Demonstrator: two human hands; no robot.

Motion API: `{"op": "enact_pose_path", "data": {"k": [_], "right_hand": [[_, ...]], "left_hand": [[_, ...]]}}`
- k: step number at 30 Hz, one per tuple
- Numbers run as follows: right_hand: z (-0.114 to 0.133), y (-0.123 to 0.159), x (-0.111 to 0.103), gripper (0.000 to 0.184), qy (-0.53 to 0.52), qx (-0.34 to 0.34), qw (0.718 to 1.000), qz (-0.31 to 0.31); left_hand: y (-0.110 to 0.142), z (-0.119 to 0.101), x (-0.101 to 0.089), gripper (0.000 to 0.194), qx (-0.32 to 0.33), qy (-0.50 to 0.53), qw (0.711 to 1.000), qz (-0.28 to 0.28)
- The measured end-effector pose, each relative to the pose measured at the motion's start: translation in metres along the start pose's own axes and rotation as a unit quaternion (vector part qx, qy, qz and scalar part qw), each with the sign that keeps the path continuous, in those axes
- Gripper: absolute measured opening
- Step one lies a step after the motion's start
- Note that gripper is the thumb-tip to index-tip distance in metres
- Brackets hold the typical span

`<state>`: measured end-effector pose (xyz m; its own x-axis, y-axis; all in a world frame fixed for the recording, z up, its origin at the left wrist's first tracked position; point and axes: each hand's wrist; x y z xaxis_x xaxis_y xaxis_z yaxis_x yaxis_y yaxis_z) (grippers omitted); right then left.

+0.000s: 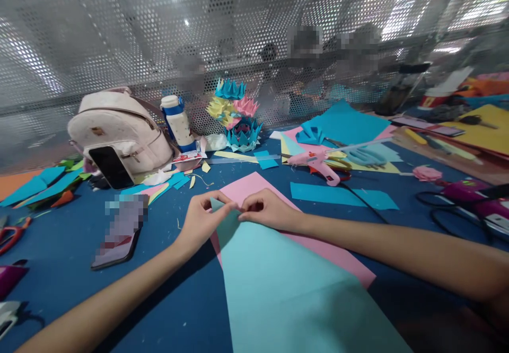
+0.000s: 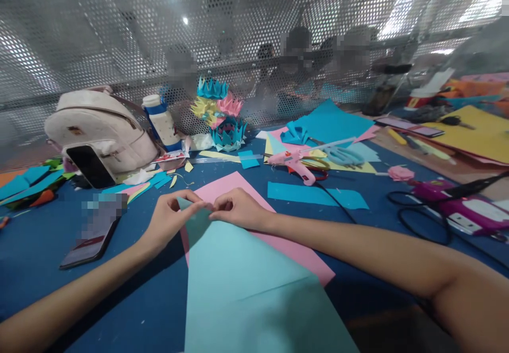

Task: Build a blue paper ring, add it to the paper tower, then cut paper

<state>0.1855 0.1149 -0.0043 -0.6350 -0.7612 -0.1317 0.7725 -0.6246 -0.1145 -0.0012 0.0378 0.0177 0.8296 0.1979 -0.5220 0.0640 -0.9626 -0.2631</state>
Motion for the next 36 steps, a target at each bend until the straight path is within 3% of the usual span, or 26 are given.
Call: {"op": "enact_pose_path", "data": {"k": [2,6,10,16,25,36], "right_hand": [[-0.001,-0.001,0.0,0.028,0.006,0.004,1.0,0.006],[-0.002,-0.001,-0.001,0.025,0.004,0.007,1.0,0.007],[-0.004,-0.001,-0.001,0.021,0.004,-0.005,1.0,0.012],[-0.006,0.0,-0.001,0.023,0.041,-0.024,0.999,0.015],[-0.001,-0.001,0.001,0.025,0.018,0.005,1.0,0.015],[0.002,-0.002,0.003,0.023,0.007,0.003,1.0,0.006]], "left_hand": [[-0.006,-0.003,-0.01,0.017,0.007,-0.004,1.0,-0.019],[-0.011,-0.007,-0.026,0.013,0.01,-0.04,0.999,-0.004],[-0.005,0.001,-0.02,0.012,-0.011,-0.025,1.0,0.01],[-0.001,0.012,-0.011,0.031,-0.078,0.101,0.992,0.013],[-0.007,0.019,-0.024,0.021,-0.063,0.122,0.989,-0.051],[-0.01,0.028,-0.031,0.019,-0.069,0.126,0.987,-0.078]]}}
Point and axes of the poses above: each hand's wrist, its own y-axis away from the middle knuckle, its own x-axis out of the palm, z = x × y, and after that the axes turned 14 degrees about -y, right-handed
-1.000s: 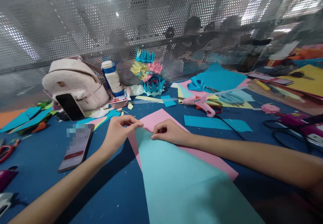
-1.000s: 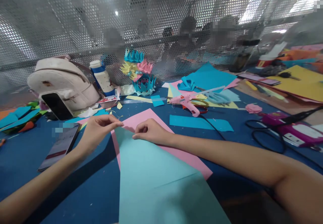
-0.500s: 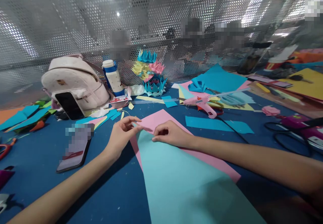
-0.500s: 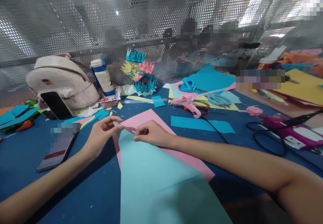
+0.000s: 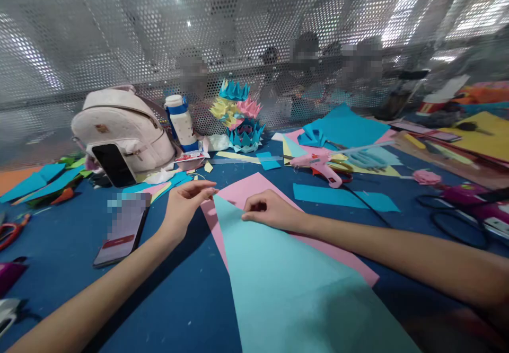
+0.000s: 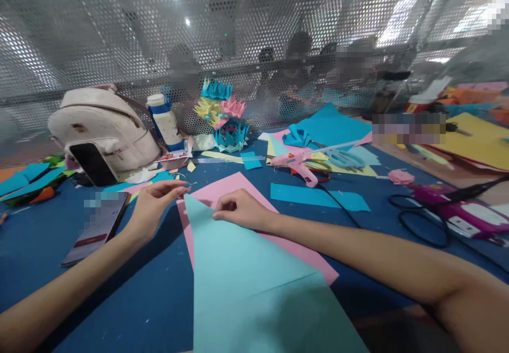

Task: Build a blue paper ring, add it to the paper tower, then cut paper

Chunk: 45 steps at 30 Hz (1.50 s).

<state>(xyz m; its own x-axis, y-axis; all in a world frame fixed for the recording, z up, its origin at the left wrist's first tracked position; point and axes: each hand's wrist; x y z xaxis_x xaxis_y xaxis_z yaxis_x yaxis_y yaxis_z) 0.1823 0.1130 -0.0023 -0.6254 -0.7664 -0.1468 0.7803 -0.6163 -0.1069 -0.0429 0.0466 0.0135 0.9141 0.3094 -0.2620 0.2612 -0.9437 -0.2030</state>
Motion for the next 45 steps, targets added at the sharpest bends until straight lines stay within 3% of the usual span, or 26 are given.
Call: {"op": "enact_pose_path", "data": {"k": [9,15,22,28,34,40,45], "right_hand": [[-0.003,-0.001,-0.001,0.025,0.003,-0.003,1.0,0.001],[-0.001,-0.003,-0.001,0.028,0.015,0.008,1.0,-0.007],[0.001,-0.005,0.002,0.029,0.021,0.023,0.999,-0.015],[0.013,-0.008,0.003,0.032,0.021,0.037,0.999,0.007],[0.028,-0.029,0.012,0.035,0.015,0.022,0.999,-0.024],[0.036,-0.045,0.021,0.032,0.032,0.032,0.999,-0.022],[0.034,-0.032,0.016,0.026,0.004,0.061,0.998,-0.017]], "left_hand": [[0.001,0.0,0.0,0.022,0.056,0.002,0.998,0.026],[0.004,-0.001,-0.002,0.027,0.074,-0.025,0.997,-0.006],[0.003,0.005,-0.003,0.01,0.073,-0.052,0.996,0.001],[0.005,0.006,-0.002,0.011,0.069,-0.044,0.997,0.002],[0.008,0.002,-0.001,0.014,0.07,-0.026,0.997,0.001],[0.004,-0.003,-0.01,0.016,0.063,0.012,0.998,-0.002],[-0.011,-0.001,-0.026,0.019,0.039,0.047,0.997,-0.04]]}}
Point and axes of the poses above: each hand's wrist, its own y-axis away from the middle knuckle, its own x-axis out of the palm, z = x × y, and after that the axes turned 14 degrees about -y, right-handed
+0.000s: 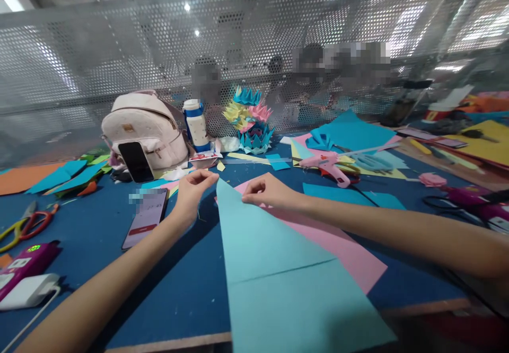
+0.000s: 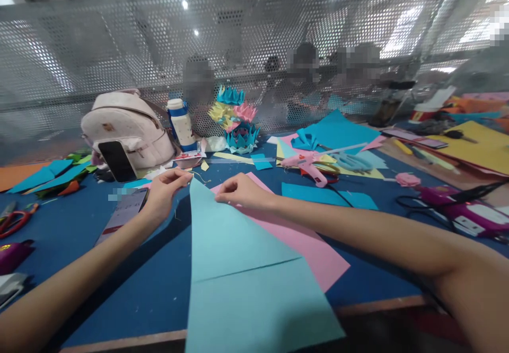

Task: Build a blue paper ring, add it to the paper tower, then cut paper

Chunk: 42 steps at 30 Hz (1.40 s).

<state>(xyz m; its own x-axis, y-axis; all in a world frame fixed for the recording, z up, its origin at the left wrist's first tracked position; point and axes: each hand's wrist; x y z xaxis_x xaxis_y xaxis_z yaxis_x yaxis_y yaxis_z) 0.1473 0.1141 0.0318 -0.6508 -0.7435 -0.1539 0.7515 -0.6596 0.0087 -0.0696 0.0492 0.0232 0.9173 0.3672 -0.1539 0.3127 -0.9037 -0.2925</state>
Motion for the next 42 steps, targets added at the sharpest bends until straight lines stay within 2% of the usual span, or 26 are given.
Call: {"op": "enact_pose_path", "data": {"k": [2,6,16,21,28,30,31,33,35,39,42], "right_hand": [[-0.002,0.01,-0.004,0.025,-0.004,0.009,1.0,0.008],[-0.005,0.034,-0.014,0.026,-0.002,0.046,0.999,-0.015],[-0.008,0.087,-0.047,0.029,0.062,0.074,0.995,-0.037],[-0.002,0.103,-0.061,0.032,0.105,0.065,0.99,-0.067],[-0.009,0.113,-0.072,0.036,0.088,0.068,0.988,-0.106],[-0.011,0.113,-0.075,0.037,0.087,0.075,0.987,-0.112],[-0.012,0.113,-0.077,0.038,0.085,0.073,0.987,-0.117],[-0.013,0.113,-0.081,0.039,0.079,0.063,0.986,-0.131],[-0.014,0.112,-0.086,0.04,0.076,0.052,0.985,-0.148],[-0.015,0.11,-0.093,0.04,0.074,0.04,0.982,-0.169],[-0.017,0.107,-0.095,0.039,0.078,0.031,0.983,-0.163]], "left_hand": [[-0.007,0.002,-0.006,0.019,-0.007,0.009,1.0,-0.02],[-0.018,0.005,-0.015,0.02,-0.011,0.027,0.998,-0.053],[-0.026,0.0,-0.023,0.021,-0.019,0.069,0.993,-0.096],[-0.027,0.001,-0.02,0.023,-0.031,0.092,0.99,-0.102],[-0.027,0.002,-0.021,0.032,-0.045,0.116,0.987,-0.106],[-0.027,0.003,-0.02,0.041,-0.056,0.12,0.988,-0.084],[-0.026,0.003,-0.019,0.048,-0.064,0.115,0.99,-0.052],[-0.021,0.005,-0.012,0.063,-0.077,0.085,0.992,0.044],[-0.013,0.007,-0.002,0.069,-0.079,0.038,0.986,0.143],[0.007,0.007,0.017,0.048,-0.07,-0.044,0.97,0.228],[0.016,0.007,0.021,0.028,-0.048,-0.112,0.964,0.238]]}}
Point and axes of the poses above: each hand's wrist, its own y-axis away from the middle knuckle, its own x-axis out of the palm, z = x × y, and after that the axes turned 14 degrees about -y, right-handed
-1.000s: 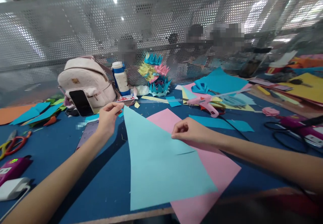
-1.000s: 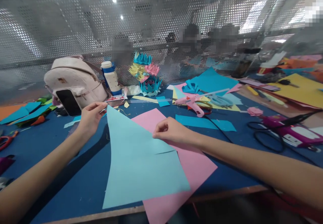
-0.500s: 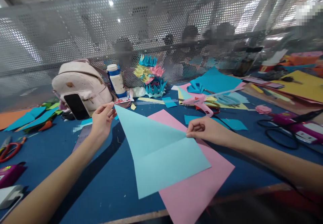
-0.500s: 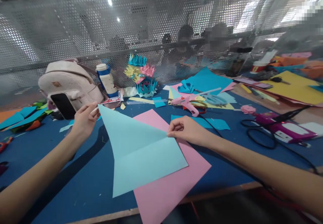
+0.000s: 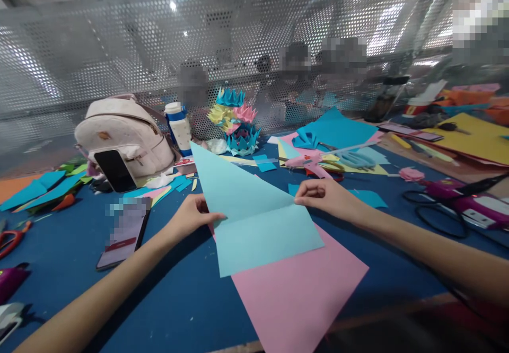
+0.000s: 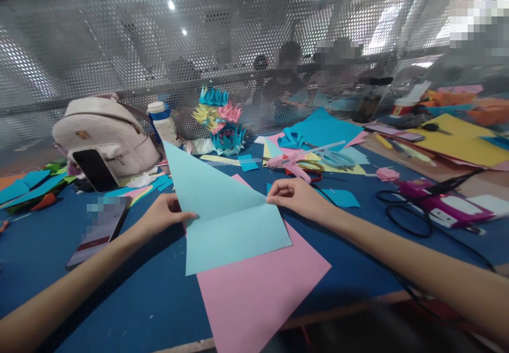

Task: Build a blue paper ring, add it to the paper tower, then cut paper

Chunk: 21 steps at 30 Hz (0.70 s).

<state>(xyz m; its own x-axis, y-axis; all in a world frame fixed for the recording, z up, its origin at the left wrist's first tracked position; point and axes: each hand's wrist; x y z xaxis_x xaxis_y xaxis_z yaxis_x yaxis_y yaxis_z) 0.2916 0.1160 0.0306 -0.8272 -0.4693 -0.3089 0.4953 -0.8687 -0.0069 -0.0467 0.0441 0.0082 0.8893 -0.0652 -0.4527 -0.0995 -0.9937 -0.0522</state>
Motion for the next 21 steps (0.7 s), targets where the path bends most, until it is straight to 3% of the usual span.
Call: {"op": "enact_pose_path", "data": {"k": [5,10,21], "right_hand": [[-0.001,-0.005,0.002,0.032,0.085,-0.057,0.995,0.009],[-0.004,-0.015,0.008,0.025,0.159,-0.091,0.982,0.053],[-0.018,-0.04,0.023,0.022,0.181,-0.136,0.968,0.105]], "left_hand": [[0.007,0.004,0.001,0.013,0.017,-0.106,0.993,-0.043],[0.009,0.01,0.005,0.017,0.027,-0.178,0.98,-0.082],[0.013,0.019,0.009,0.019,0.051,-0.288,0.95,-0.11]]}}
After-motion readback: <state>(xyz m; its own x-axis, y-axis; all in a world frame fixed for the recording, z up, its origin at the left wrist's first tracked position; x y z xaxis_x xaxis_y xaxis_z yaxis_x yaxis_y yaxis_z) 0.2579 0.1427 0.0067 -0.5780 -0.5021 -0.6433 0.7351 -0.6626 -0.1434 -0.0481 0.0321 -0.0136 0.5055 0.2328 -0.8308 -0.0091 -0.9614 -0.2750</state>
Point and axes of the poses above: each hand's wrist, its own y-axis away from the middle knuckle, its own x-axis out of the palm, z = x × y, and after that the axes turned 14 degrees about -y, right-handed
